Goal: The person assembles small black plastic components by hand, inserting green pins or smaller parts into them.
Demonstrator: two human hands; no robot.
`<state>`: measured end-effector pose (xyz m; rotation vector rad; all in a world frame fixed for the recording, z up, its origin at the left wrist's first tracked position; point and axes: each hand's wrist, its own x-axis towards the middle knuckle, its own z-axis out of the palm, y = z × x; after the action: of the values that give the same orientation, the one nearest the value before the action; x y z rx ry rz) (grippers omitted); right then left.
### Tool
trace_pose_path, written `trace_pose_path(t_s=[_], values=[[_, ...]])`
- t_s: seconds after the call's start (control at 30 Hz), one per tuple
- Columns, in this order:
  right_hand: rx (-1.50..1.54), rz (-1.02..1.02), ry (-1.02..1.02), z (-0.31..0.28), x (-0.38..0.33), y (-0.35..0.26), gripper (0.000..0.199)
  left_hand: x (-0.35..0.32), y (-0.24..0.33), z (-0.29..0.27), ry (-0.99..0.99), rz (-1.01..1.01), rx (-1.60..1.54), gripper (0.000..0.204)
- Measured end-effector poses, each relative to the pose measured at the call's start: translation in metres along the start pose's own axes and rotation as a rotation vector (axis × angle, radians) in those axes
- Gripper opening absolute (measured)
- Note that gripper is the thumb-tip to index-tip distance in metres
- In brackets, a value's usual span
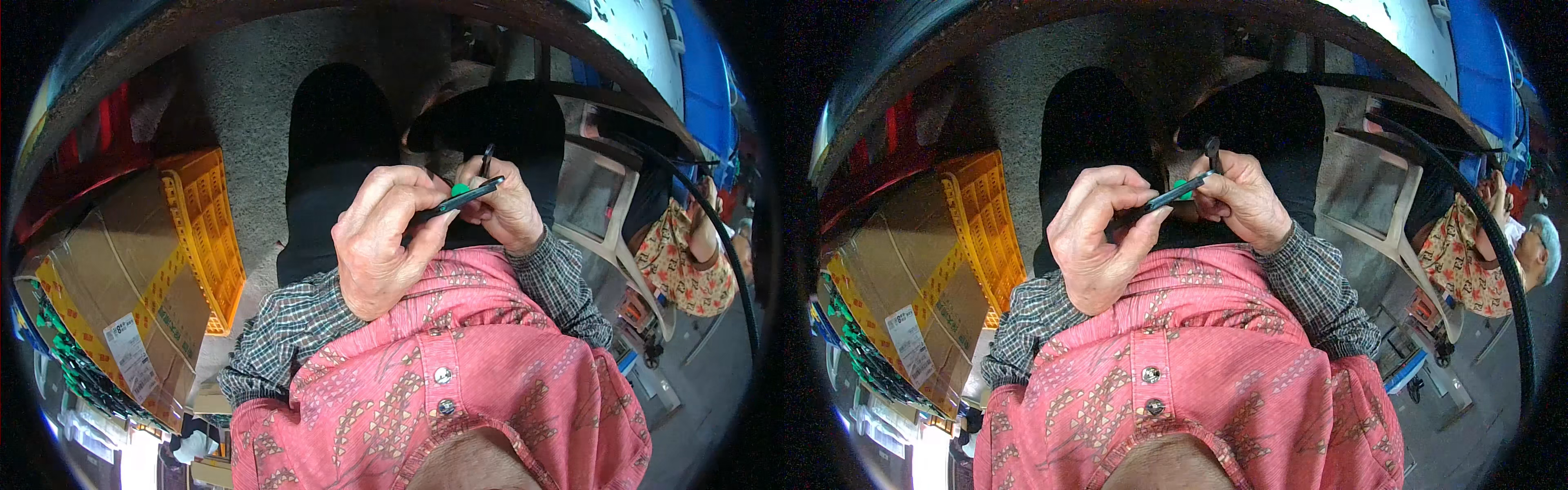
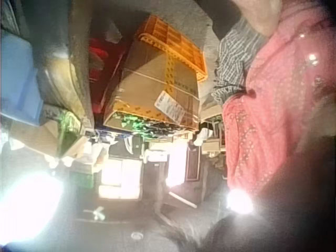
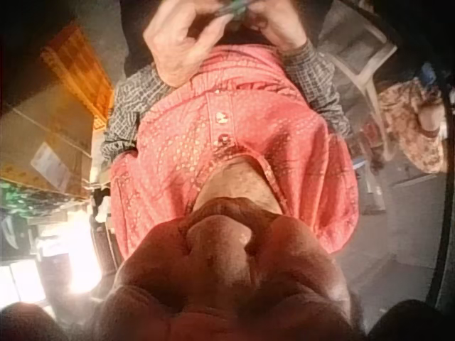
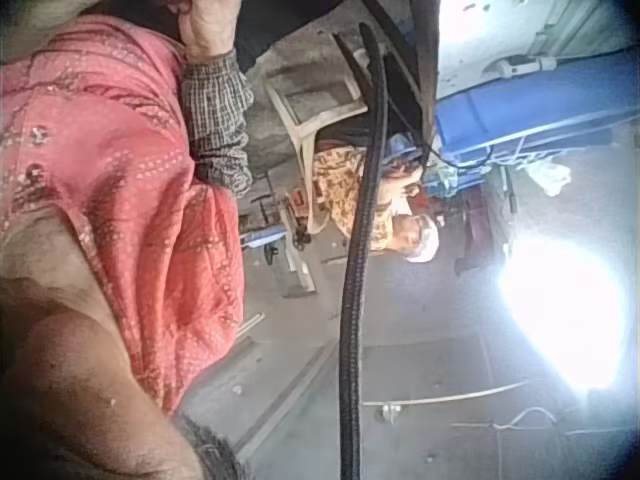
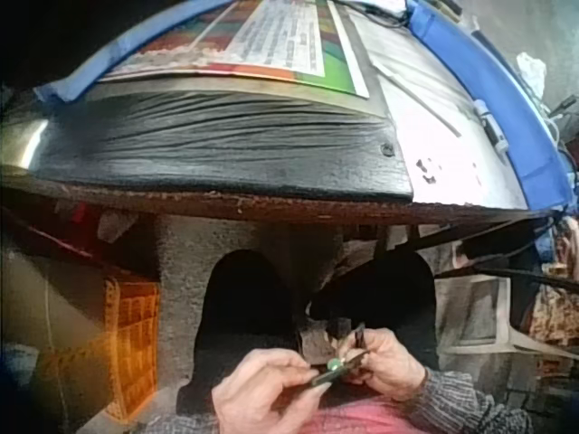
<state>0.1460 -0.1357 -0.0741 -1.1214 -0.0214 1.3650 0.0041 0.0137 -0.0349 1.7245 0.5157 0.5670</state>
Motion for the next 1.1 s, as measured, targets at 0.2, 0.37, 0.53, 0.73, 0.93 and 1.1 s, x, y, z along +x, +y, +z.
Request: trace_pose_path(t_s=[0.2, 0.37, 0.53, 0.73, 0.93, 1.1], values=[[-0.028, -0.016, -0.022, -0.0011, 0.0008, 0.0019, 0.024, -0.0003, -0.0008, 0.0004, -0.007, -0.009, -0.001, 0.020], [0.008, 0.001, 0.003, 0.0009, 0.0009, 0.0004, 0.027, 0.0009, 0.0000, -0.0011, -0.011, -0.020, -0.017, 0.020], [0.015, -0.002, 0.030, 0.0054, 0.0018, -0.0012, 0.029, 0.0010, -0.0015, -0.0012, -0.012, -0.001, -0.004, 0.020], [0.041, 0.008, -0.020, 0.0000, 0.0010, -0.0017, 0.015, 0.0008, -0.0010, -0.0011, -0.016, -0.015, -0.014, 0.020], [0.057, 0.000, -0.003, -0.0016, 0.0009, -0.0007, 0.015, 0.0015, -0.0008, -0.0011, -0.015, -0.006, -0.003, 0.020], [0.084, -0.034, -0.038, 0.0000, 0.0009, -0.0036, 0.015, 0.0021, -0.0010, -0.0013, -0.025, 0.006, -0.006, 0.022]])
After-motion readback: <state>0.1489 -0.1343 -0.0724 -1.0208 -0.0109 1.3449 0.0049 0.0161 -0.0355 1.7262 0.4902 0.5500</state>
